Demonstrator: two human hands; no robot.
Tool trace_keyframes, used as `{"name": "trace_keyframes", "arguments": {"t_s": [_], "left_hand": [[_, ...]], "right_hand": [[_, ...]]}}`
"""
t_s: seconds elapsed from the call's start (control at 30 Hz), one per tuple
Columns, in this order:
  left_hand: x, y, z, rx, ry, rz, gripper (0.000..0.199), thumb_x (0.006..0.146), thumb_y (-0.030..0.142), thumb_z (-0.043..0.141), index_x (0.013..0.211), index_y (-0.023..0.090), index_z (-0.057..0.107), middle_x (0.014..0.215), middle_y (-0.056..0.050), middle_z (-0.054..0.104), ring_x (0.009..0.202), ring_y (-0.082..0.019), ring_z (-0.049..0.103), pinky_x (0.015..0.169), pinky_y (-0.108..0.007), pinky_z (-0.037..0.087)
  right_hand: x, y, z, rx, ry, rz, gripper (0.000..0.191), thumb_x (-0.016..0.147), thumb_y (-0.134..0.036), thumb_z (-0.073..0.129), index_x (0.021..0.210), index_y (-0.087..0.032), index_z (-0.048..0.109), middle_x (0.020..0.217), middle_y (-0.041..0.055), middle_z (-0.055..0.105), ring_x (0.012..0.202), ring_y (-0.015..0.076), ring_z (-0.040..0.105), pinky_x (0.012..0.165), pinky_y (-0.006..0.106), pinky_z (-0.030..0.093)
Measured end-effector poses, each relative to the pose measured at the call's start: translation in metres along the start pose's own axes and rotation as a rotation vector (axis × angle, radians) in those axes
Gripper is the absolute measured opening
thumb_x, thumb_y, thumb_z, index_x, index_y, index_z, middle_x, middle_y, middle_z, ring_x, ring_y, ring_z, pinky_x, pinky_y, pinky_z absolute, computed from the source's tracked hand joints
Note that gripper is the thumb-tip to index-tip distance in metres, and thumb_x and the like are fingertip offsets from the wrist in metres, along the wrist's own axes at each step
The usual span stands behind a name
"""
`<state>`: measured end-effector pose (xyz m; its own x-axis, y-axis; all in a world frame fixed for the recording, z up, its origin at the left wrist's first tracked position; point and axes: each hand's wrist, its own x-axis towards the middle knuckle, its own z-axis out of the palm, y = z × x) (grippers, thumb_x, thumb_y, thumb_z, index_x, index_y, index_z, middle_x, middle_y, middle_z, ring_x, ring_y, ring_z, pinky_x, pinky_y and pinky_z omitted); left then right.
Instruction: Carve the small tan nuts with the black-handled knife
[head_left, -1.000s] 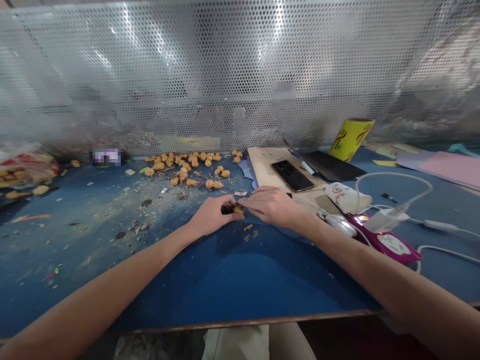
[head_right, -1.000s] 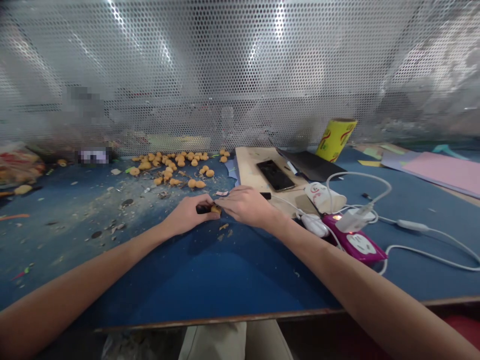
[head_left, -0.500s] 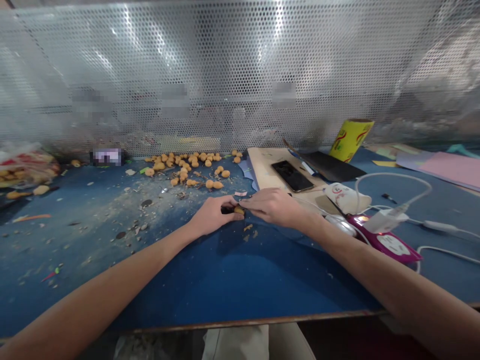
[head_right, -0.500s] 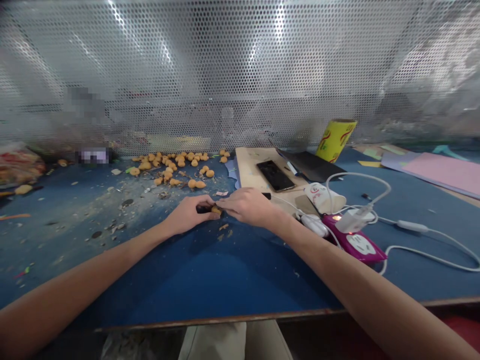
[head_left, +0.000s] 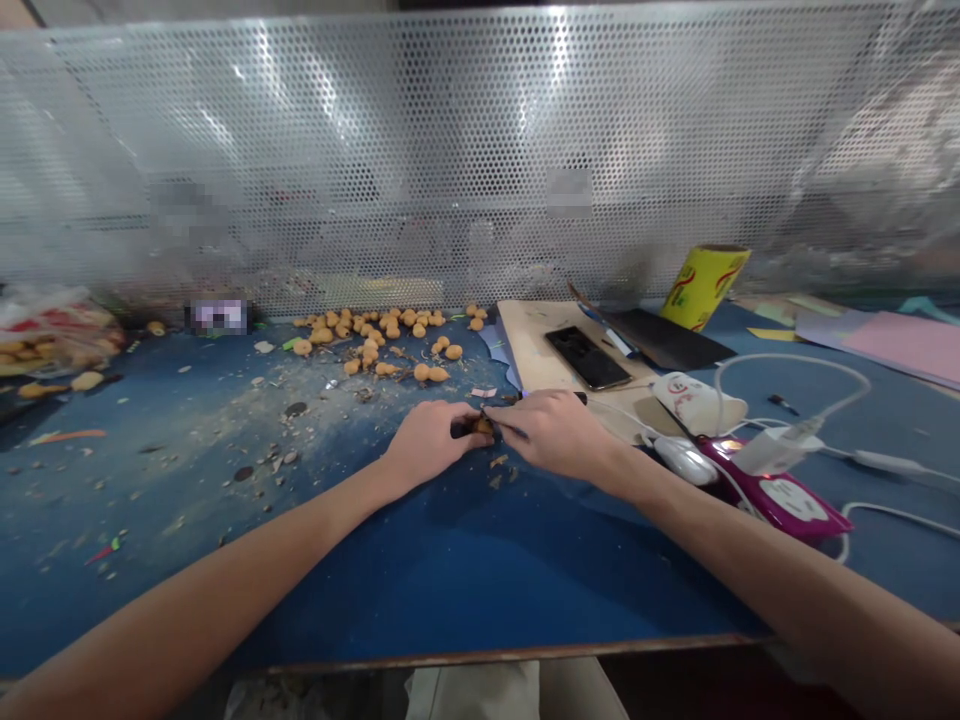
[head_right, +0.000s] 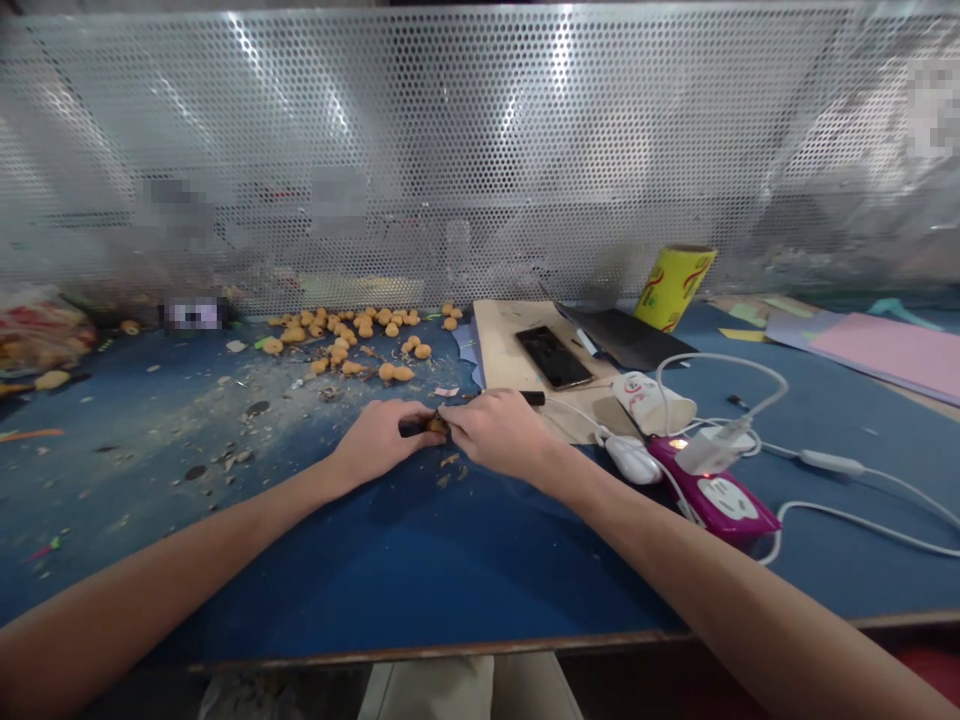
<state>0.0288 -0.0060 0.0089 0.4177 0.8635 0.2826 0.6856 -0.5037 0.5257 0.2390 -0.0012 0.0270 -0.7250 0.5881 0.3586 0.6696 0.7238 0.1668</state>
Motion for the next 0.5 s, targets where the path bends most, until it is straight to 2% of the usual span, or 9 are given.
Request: {"name": "trace_keyframes", "arguments": {"t_s": [0.13, 0.27, 0.4, 0.5], "left_hand": [[-0.0005, -0.0012, 0.0007, -0.050, -0.007, -0.053, 0.030, 0.079, 0.052, 0.066, 0.095, 0.027, 0.072, 0.091, 0.001, 0.075, 0.086, -0.022, 0.069, 0.078, -0.031, 0.052], [-0.0004, -0.0019, 0.0006, -0.048, 0.009, -0.079, 0.030, 0.078, 0.053, 0.066, 0.096, 0.029, 0.073, 0.089, 0.001, 0.075, 0.087, -0.023, 0.069, 0.076, -0.031, 0.052], [0.0010, -0.0013, 0.0012, 0.035, 0.002, -0.079, 0.034, 0.079, 0.057, 0.063, 0.097, 0.030, 0.073, 0.090, 0.000, 0.075, 0.086, -0.024, 0.069, 0.076, -0.032, 0.050], [0.0022, -0.0014, 0.0026, 0.168, -0.001, -0.072, 0.040, 0.080, 0.063, 0.059, 0.093, 0.028, 0.073, 0.087, -0.002, 0.074, 0.083, -0.024, 0.067, 0.075, -0.033, 0.049]], "right_hand": [[-0.0001, -0.0026, 0.0000, -0.003, -0.010, 0.022, 0.029, 0.094, -0.022, 0.045, 0.111, -0.018, 0.068, 0.082, 0.0060, 0.074, 0.071, 0.0185, 0.065, 0.066, 0.030, 0.039], [0.0016, -0.0050, 0.0017, -0.012, -0.010, 0.038, 0.031, 0.095, -0.020, 0.044, 0.116, -0.017, 0.066, 0.088, 0.0081, 0.074, 0.079, 0.0207, 0.067, 0.074, 0.032, 0.043], [0.0012, -0.0053, 0.0021, 0.004, 0.002, 0.060, 0.029, 0.093, -0.020, 0.047, 0.112, -0.017, 0.068, 0.091, 0.0095, 0.074, 0.081, 0.0220, 0.068, 0.081, 0.034, 0.044], [0.0016, -0.0051, 0.0049, 0.019, 0.029, 0.138, 0.037, 0.094, -0.021, 0.042, 0.127, -0.014, 0.058, 0.092, 0.0112, 0.074, 0.083, 0.0239, 0.068, 0.082, 0.036, 0.046]]}}
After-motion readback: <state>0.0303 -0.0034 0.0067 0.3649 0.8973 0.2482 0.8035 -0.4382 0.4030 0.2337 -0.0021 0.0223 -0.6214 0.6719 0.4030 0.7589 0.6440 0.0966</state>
